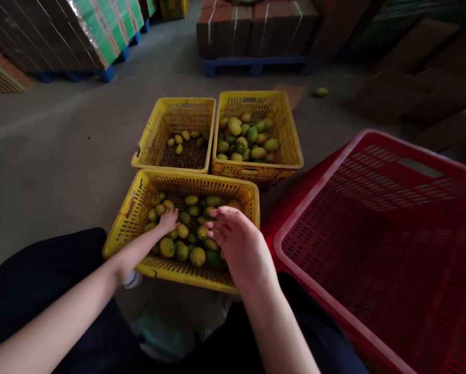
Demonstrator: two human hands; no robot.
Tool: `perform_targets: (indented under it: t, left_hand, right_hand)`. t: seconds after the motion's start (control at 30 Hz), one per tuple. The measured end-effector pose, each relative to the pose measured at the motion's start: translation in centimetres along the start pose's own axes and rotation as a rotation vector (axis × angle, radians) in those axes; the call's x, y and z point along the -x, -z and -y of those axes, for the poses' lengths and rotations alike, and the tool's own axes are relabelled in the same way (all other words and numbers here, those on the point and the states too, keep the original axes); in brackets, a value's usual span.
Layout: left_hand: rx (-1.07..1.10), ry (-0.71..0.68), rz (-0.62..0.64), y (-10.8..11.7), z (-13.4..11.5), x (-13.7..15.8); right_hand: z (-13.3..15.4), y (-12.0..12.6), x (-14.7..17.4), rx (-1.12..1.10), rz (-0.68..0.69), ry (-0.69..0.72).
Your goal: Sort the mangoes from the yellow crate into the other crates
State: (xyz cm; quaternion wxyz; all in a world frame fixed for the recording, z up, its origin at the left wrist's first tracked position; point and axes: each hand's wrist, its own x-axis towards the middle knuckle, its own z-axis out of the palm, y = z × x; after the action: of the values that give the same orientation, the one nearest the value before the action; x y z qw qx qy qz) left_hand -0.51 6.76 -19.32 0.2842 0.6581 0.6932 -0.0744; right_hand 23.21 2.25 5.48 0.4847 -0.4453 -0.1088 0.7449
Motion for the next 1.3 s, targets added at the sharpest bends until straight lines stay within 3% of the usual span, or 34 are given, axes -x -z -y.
perform_targets:
  t: [0.13, 0.27, 0.4, 0.6, 0.7, 0.77, 0.83, 0.93, 1.0, 1.07, 1.17, 1.23, 1.3]
  left_hand:
    - [-0.088, 0.060, 0.063, -1.3, -0.4, -3.0]
    - [-0.093, -0.013, 0.117, -2.3, -0.1, -4.6]
    - [-0.071, -0.056, 0.108, -2.9, 0.0, -4.8]
    - [-0.022, -0.053, 0.038, -1.4, -0.5, -3.7]
    - [0.055, -0.059, 0.010, 1.8, -1.4, -3.5]
    - [0.124, -0.107, 0.006, 5.3, -2.6, -2.9]
    - [0.179, -0.225, 0.002, 10.0, -4.6, -1.2]
    - [0.306, -0.531, 0.021, 17.7, -8.5, 3.4]
    - [0.418, -0.673, 0.096, 22.0, -11.0, 6.7]
    - [0.550, -0.725, 0.107, 24.5, -12.3, 8.5]
    - [0.745, -0.591, -0.012, 23.8, -11.1, 7.1]
    - [0.787, -0.422, -0.140, 20.3, -8.7, 4.7]
    - [0.607, -0.154, -0.218, 15.4, -5.8, 2.7]
  right_hand:
    - [0.5, 0.4, -1.0, -0.041, -0.073, -0.003]
    - [0.8, 0.5, -1.5, -0.032, -0.140, 0.057]
    - [1.2, 0.5, -2.0, -0.036, -0.218, 0.166]
    - [1.3, 0.6, -2.7, -0.139, -0.237, 0.077]
    - [1.1, 0.5, -2.6, -0.099, -0.191, 0.048]
    - [1.1, 0.5, -2.6, -0.063, -0.188, 0.060]
    - [1.0, 0.5, -2.7, -0.041, -0.246, 0.085]
    - [1.0, 0.3, -2.8, -0.034, -0.321, 0.022]
    - [0.8, -0.3, -2.5, -0.052, -0.239, -0.052]
    - [0.5, -1.1, -1.9, -0.089, -0.088, -0.087]
    - [0.1, -1.9, -0.6, -0.148, 0.060, -0.112]
    - [0.2, -1.9, 0.1, -0.176, 0.073, -0.107]
    - [0.4, -1.5, 0.6, -0.190, 0.037, -0.087]
